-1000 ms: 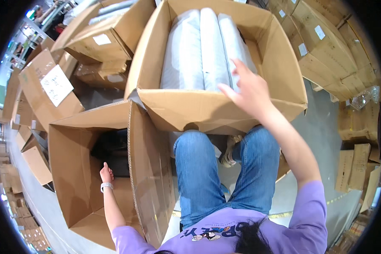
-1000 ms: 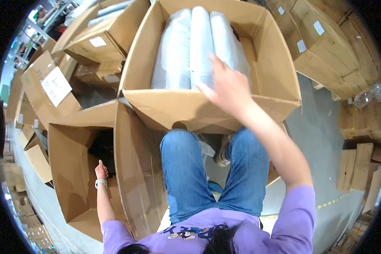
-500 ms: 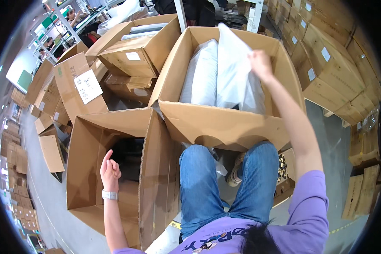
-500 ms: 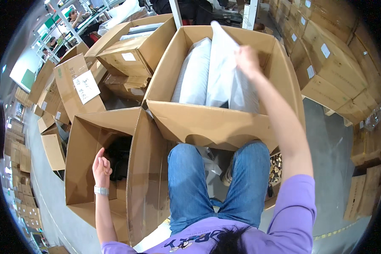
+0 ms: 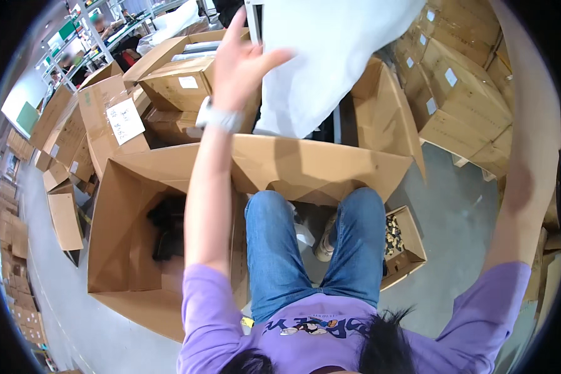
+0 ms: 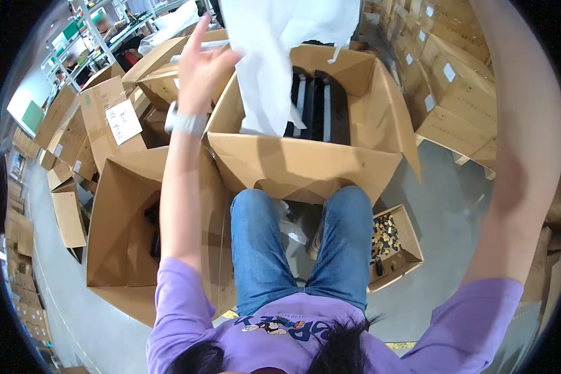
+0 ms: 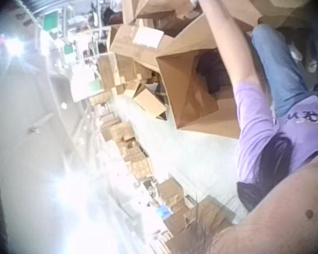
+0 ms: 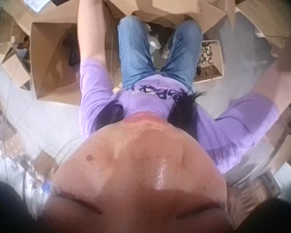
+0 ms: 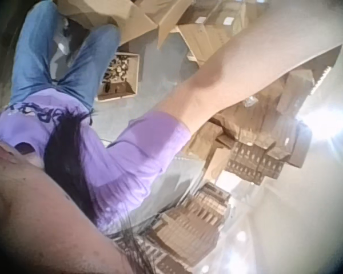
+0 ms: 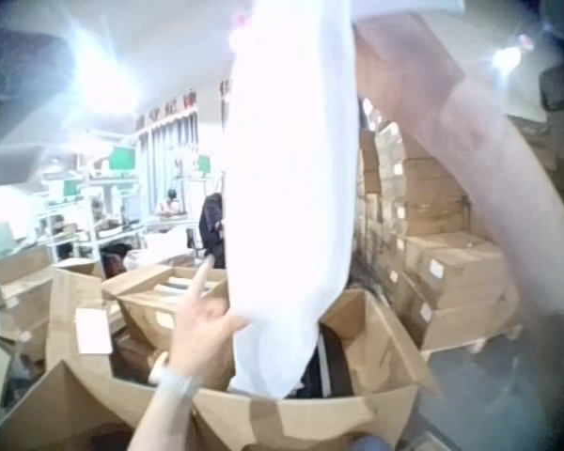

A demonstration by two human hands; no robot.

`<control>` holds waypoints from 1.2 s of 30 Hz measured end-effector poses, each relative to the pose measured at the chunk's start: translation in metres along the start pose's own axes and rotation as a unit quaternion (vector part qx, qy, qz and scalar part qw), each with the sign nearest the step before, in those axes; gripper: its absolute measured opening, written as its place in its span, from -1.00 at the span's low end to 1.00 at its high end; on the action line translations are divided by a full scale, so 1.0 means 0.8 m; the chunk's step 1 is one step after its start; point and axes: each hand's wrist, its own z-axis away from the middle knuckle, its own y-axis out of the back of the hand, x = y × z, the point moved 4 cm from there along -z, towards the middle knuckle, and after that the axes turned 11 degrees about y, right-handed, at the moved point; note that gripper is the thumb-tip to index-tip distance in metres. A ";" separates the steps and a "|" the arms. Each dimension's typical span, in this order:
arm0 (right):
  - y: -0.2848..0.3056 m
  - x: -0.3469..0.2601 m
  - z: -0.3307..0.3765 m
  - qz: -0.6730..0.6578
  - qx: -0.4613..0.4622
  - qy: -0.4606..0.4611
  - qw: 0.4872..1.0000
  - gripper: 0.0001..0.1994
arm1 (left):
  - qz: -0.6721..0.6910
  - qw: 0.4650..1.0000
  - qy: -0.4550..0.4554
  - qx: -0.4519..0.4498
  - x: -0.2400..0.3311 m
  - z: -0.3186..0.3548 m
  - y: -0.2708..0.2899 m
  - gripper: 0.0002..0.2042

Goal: The person retrieves plastic parts and adhesive pads, peels the backing off the pads by hand to attach them onto the plastic parts, and places the assembled parts into a cardboard box.

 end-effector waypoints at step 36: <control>-0.146 -0.088 0.546 0.084 -0.288 -0.356 0.885 -0.76 | -0.420 0.545 0.638 -0.344 -0.382 0.754 0.134 -0.56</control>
